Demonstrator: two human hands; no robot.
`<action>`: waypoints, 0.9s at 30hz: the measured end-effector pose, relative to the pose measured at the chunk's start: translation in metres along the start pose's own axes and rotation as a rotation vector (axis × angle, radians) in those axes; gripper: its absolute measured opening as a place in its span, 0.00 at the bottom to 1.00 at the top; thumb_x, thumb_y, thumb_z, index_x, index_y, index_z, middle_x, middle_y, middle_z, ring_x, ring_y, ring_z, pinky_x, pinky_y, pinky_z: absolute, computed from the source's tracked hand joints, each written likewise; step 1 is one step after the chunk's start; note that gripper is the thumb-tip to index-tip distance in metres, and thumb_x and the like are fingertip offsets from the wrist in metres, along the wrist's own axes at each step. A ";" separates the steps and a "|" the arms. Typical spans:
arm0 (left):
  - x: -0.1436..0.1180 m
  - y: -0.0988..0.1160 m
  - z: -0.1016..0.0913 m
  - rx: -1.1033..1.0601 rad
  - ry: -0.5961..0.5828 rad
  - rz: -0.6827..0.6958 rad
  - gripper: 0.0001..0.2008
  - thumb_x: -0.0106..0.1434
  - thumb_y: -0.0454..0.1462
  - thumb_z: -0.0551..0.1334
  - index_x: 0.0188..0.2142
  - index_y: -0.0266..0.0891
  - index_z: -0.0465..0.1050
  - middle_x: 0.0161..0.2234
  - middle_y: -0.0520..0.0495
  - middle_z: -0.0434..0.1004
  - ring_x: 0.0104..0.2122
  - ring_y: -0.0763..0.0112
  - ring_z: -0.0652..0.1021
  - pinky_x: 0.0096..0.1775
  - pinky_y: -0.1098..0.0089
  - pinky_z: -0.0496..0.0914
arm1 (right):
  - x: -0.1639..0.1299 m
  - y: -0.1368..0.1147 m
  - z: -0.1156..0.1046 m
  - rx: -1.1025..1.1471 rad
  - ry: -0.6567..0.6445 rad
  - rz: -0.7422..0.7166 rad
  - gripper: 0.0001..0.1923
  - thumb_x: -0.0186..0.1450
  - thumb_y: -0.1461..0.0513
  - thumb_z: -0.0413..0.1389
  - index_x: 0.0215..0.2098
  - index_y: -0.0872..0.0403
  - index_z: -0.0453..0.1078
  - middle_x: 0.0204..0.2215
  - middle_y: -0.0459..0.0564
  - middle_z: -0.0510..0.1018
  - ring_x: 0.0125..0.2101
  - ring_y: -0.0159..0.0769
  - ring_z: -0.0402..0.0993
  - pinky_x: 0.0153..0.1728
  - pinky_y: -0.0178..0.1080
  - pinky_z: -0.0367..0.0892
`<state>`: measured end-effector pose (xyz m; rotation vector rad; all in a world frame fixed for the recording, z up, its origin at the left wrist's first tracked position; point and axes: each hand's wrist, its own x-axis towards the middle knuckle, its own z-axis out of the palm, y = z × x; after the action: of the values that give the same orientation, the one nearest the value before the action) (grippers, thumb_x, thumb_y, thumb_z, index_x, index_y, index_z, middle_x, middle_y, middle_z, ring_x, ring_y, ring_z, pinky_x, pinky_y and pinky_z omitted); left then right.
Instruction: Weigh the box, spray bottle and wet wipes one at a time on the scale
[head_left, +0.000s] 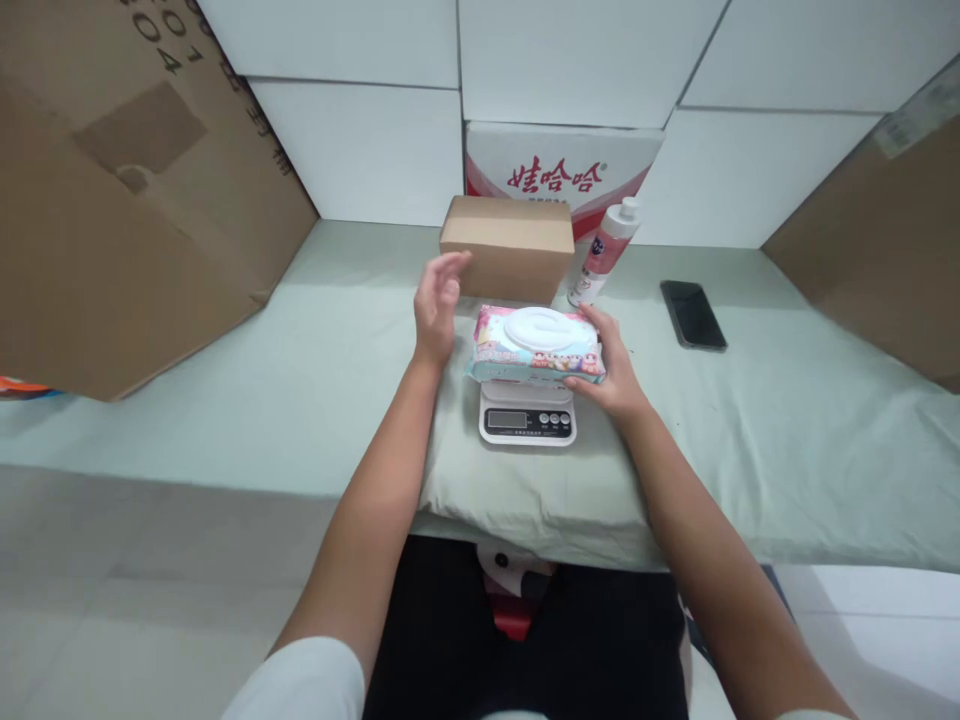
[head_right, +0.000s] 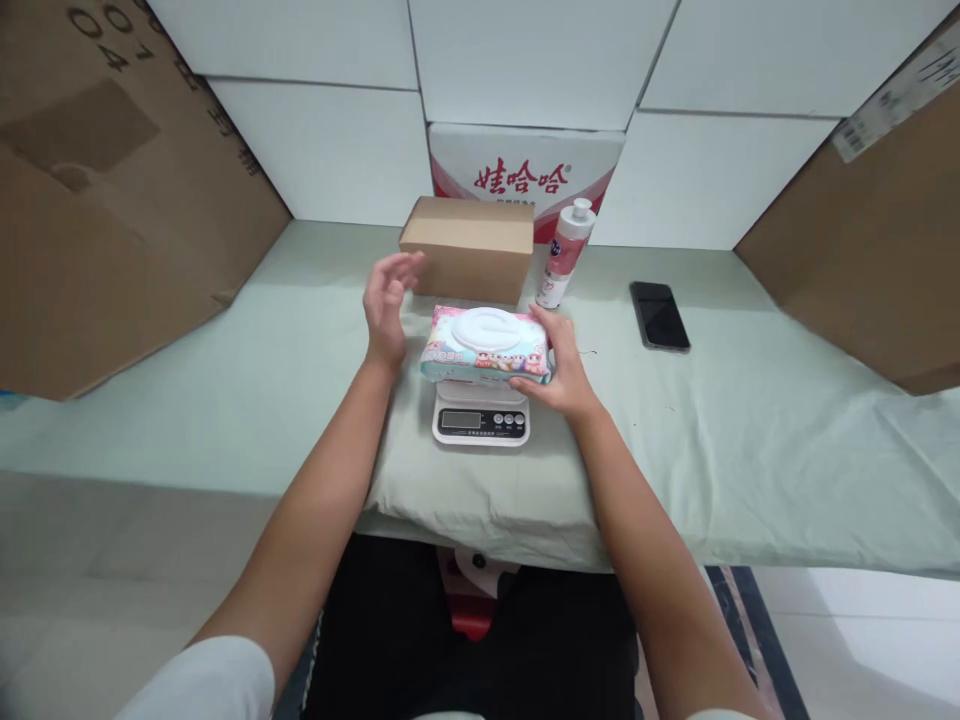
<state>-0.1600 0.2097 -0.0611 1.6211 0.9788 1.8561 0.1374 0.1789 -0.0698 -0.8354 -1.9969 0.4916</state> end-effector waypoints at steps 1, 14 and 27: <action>-0.005 0.006 0.000 -0.019 -0.123 -0.048 0.33 0.69 0.65 0.54 0.60 0.47 0.71 0.62 0.40 0.77 0.66 0.51 0.74 0.67 0.50 0.67 | 0.000 0.001 0.000 -0.022 -0.009 -0.001 0.55 0.58 0.33 0.65 0.74 0.46 0.57 0.62 0.59 0.70 0.60 0.62 0.66 0.61 0.62 0.66; -0.049 0.030 0.031 0.077 -0.097 -0.301 0.36 0.71 0.63 0.51 0.64 0.42 0.72 0.65 0.37 0.75 0.66 0.50 0.74 0.67 0.51 0.67 | -0.001 -0.015 -0.002 -0.146 -0.009 0.069 0.50 0.61 0.32 0.61 0.72 0.47 0.61 0.57 0.59 0.76 0.54 0.59 0.72 0.56 0.59 0.69; 0.012 0.063 0.201 0.311 -0.387 -0.596 0.35 0.75 0.55 0.49 0.69 0.34 0.66 0.68 0.31 0.70 0.70 0.45 0.69 0.69 0.53 0.63 | -0.021 0.021 -0.092 -0.146 0.573 0.188 0.29 0.61 0.46 0.67 0.55 0.52 0.75 0.51 0.55 0.78 0.51 0.51 0.76 0.56 0.54 0.71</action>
<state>0.0404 0.2191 0.0038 1.5435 1.4194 0.9922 0.2313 0.1801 -0.0466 -1.1163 -1.4439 0.1784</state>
